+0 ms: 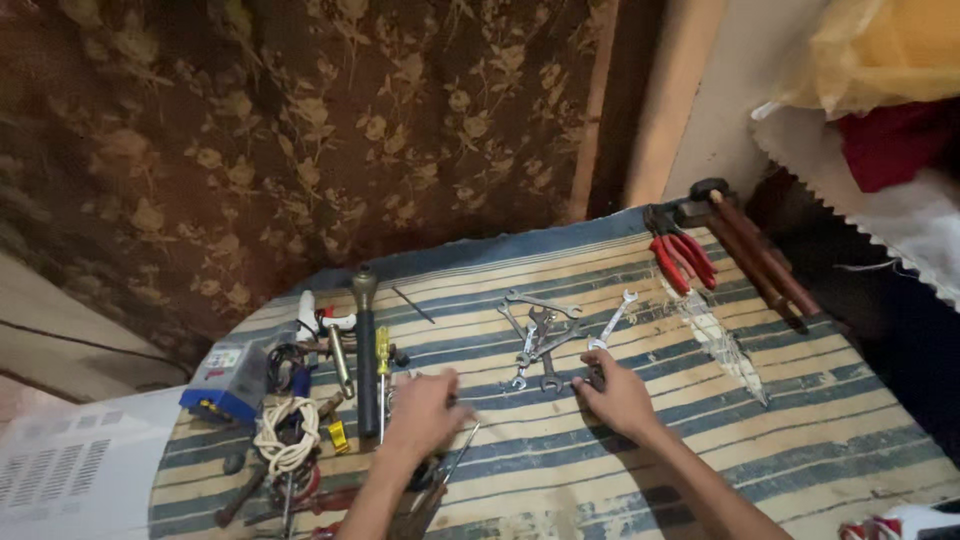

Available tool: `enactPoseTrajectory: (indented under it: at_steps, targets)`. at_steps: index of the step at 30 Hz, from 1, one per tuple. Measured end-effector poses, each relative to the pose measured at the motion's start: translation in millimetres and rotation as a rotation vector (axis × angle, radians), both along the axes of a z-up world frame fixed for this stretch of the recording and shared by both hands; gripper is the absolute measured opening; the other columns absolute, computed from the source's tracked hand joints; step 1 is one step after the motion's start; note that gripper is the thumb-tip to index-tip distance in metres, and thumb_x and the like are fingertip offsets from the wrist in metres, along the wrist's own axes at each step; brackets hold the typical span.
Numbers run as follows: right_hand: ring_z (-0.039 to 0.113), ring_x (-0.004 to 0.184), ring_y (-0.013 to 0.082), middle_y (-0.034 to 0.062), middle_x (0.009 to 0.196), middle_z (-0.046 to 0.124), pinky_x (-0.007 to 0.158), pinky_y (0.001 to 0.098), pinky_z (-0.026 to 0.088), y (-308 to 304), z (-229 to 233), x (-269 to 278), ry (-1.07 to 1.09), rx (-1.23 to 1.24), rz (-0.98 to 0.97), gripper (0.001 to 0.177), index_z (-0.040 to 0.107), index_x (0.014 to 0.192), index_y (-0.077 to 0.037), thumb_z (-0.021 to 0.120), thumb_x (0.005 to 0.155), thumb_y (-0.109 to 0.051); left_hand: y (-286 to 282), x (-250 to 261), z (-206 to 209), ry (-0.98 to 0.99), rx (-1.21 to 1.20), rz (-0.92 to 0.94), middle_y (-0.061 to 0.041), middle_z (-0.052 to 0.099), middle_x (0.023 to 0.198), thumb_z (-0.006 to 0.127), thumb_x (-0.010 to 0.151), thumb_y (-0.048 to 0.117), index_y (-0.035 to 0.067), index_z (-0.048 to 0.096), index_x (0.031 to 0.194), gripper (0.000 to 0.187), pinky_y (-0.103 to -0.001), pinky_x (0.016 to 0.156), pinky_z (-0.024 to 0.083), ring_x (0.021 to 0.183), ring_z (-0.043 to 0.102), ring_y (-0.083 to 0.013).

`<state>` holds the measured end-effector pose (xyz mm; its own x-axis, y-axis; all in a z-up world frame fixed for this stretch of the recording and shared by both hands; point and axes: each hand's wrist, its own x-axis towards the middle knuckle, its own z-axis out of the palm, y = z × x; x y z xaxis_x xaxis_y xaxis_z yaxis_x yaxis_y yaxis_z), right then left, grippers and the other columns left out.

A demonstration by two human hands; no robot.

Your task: The person connects metal bars and plates using wrenches and a socket wrench, handling various bolts and nuts on a workspace. The person moves tools and small hardware items while tightening components of a mechanical assembly.

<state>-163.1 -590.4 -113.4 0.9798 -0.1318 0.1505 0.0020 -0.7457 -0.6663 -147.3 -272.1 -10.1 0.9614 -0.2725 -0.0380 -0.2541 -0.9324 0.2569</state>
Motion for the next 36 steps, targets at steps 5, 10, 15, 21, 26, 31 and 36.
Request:
enactPoseTrajectory:
  at_steps: [5, 10, 15, 21, 26, 31, 36]
  targets:
    - [0.078, 0.079, 0.0263, 0.0138, 0.087, 0.079, 0.073, 0.0389, 0.059, -17, -7, 9, 0.134, 0.216, -0.018, 0.045, 0.065, 0.124, -0.014, 0.075, 0.085, -0.032, -15, -9, -1, 0.214, 0.191, -0.199, -0.01, 0.058, 0.126, 0.091, 0.066, 0.025, 0.021, 0.053, 0.132, 0.076, -0.061, 0.105, 0.035, 0.126, 0.052, -0.034]
    - [0.053, 0.062, 0.0307, 0.0216, 0.077, 0.061, 0.058, 0.05, 0.037, -31, -25, 19, 0.427, 0.806, 0.055, 0.037, 0.059, 0.135, -0.005, 0.07, 0.102, -0.019, 18, 18, -18, 0.045, 0.149, -0.049, -0.013, 0.061, 0.122, 0.08, 0.076, 0.016, 0.017, 0.055, 0.126, 0.056, -0.059, 0.096, 0.045, 0.121, 0.057, -0.0366]
    - [0.075, 0.088, 0.0255, 0.0125, 0.093, 0.08, 0.08, 0.0378, 0.059, -43, -21, 29, -0.063, 0.258, 0.005, 0.028, 0.072, 0.109, -0.006, 0.073, 0.092, -0.029, 1, 31, -22, -0.062, -0.048, -0.024, -0.013, 0.065, 0.115, 0.075, 0.072, 0.012, 0.01, 0.06, 0.115, 0.045, -0.049, 0.096, 0.051, 0.114, 0.063, -0.0372]
    - [0.071, 0.097, 0.0411, 0.0198, 0.1, 0.075, 0.082, 0.0483, 0.055, -51, 10, 18, -0.139, 0.079, -0.138, 0.035, 0.066, 0.118, -0.012, 0.071, 0.085, -0.024, -64, 7, -15, 0.046, -0.161, -0.172, -0.013, 0.068, 0.109, 0.088, 0.068, 0.041, 0.01, 0.067, 0.097, 0.048, -0.052, 0.095, 0.048, 0.109, 0.06, -0.0339]
    - [0.072, 0.096, 0.0403, 0.0178, 0.098, 0.076, 0.083, 0.0486, 0.056, -45, 13, 13, -0.08, 0.057, -0.2, 0.027, 0.068, 0.113, -0.015, 0.071, 0.088, -0.027, -59, 1, -13, 0.395, 0.063, -0.302, -0.008, 0.073, 0.097, 0.086, 0.063, 0.054, 0.014, 0.069, 0.09, 0.051, -0.06, 0.105, 0.043, 0.109, 0.066, -0.0321]
    - [0.071, 0.092, 0.0403, 0.0155, 0.104, 0.073, 0.08, 0.0518, 0.055, -33, 23, 10, -0.053, -0.172, -0.111, 0.032, 0.063, 0.113, -0.014, 0.069, 0.082, -0.023, -49, 11, -30, 0.257, 0.402, -0.492, -0.013, 0.073, 0.1, 0.084, 0.068, 0.025, 0.017, 0.078, 0.085, 0.02, -0.062, 0.111, 0.036, 0.119, 0.058, -0.0371]
    - [0.07, 0.092, 0.0412, 0.0149, 0.109, 0.071, 0.08, 0.0544, 0.054, -23, 41, 12, 0.018, -0.312, -0.041, 0.034, 0.057, 0.12, -0.012, 0.064, 0.089, -0.025, -26, 39, -6, 0.367, 0.45, -0.361, -0.014, 0.074, 0.104, 0.081, 0.065, 0.018, 0.014, 0.076, 0.091, 0.026, -0.059, 0.103, 0.044, 0.11, 0.067, -0.0348]
